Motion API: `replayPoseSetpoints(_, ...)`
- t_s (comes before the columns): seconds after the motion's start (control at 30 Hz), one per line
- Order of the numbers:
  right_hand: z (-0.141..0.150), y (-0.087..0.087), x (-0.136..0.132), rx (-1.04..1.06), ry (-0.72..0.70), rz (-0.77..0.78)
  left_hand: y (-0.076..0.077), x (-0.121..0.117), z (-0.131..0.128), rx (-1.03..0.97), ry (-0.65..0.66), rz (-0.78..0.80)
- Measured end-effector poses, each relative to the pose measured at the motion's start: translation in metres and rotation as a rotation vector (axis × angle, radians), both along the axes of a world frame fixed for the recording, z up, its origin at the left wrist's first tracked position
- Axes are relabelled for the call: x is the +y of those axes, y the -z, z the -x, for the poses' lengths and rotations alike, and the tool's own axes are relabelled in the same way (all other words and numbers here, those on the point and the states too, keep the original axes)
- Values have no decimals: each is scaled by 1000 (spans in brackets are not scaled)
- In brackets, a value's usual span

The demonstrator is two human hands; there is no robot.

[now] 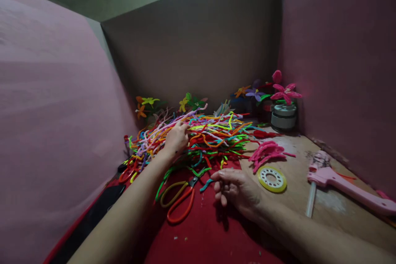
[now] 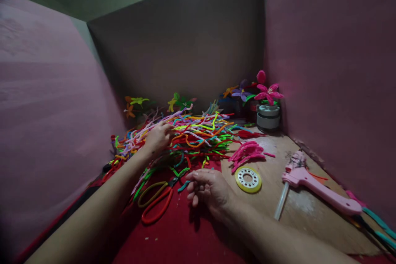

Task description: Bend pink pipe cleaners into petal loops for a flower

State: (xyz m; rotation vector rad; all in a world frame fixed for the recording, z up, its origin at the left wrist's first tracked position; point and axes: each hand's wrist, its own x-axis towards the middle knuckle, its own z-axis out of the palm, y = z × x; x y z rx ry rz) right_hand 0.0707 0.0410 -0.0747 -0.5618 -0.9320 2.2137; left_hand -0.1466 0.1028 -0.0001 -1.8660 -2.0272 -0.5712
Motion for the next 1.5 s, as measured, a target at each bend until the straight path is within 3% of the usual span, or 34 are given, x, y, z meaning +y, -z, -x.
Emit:
replayPoseSetpoints(0.17, 0, 0, 1, 1, 2, 1, 1, 12, 11, 19, -70, 87)
replayPoseSetpoints(0.33, 1, 3, 1, 12, -17, -6, -15, 15, 29, -27, -89, 151)
replayPoseSetpoints(0.53, 2, 3, 1, 2, -17, -11, -33, 30, 43, -78, -154, 83)
replayPoseSetpoints(0.73, 2, 1, -1, -2, -17, -5, -29, 42, 53, -163, -206, 23)
replayPoseSetpoints(1.03, 2, 3, 0, 13, -20, -10, -12, 40, 54, -378, -2, -6)
replayPoseSetpoints(1.27, 2, 4, -1, 5, -28, -20, -18, 14, 48, -467, 153, -136)
replayPoseSetpoints(1.5, 0, -3, -4, -16, -4, -13, -13, -19, 18, -411, 242, 76)
